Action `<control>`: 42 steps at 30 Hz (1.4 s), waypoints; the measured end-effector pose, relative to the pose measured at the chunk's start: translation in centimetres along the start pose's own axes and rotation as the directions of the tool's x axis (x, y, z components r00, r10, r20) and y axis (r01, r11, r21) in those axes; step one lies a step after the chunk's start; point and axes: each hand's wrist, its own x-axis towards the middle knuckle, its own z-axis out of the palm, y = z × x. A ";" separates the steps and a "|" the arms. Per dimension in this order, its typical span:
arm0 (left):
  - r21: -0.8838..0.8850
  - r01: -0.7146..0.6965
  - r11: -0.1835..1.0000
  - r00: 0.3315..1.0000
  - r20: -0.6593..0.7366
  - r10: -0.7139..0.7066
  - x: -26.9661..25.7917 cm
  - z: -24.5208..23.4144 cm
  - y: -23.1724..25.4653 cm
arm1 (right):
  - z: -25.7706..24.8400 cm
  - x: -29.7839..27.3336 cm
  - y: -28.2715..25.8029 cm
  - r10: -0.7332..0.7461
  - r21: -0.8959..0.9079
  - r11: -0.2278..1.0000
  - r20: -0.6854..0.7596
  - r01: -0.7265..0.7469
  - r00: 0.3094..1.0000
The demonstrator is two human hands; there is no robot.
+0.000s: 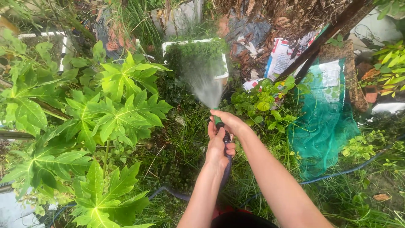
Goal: Watering plants in a garden using a hose.
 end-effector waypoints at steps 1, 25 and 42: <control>0.003 0.002 1.000 1.000 0.002 -0.002 0.2 -0.1 0.0 | -0.3 0.3 0.3 -0.002 0.002 1.000 -0.003 0.002 1.000; -0.041 0.171 0.984 0.983 0.078 -0.168 -0.8 0.4 0.0 | -2.2 -0.8 1.2 0.036 0.132 0.991 0.005 -0.037 0.999; -0.031 0.126 0.992 0.989 0.082 -0.123 -1.1 1.2 -1.5 | -2.7 -2.2 1.2 -0.088 0.035 0.995 -0.091 0.091 0.992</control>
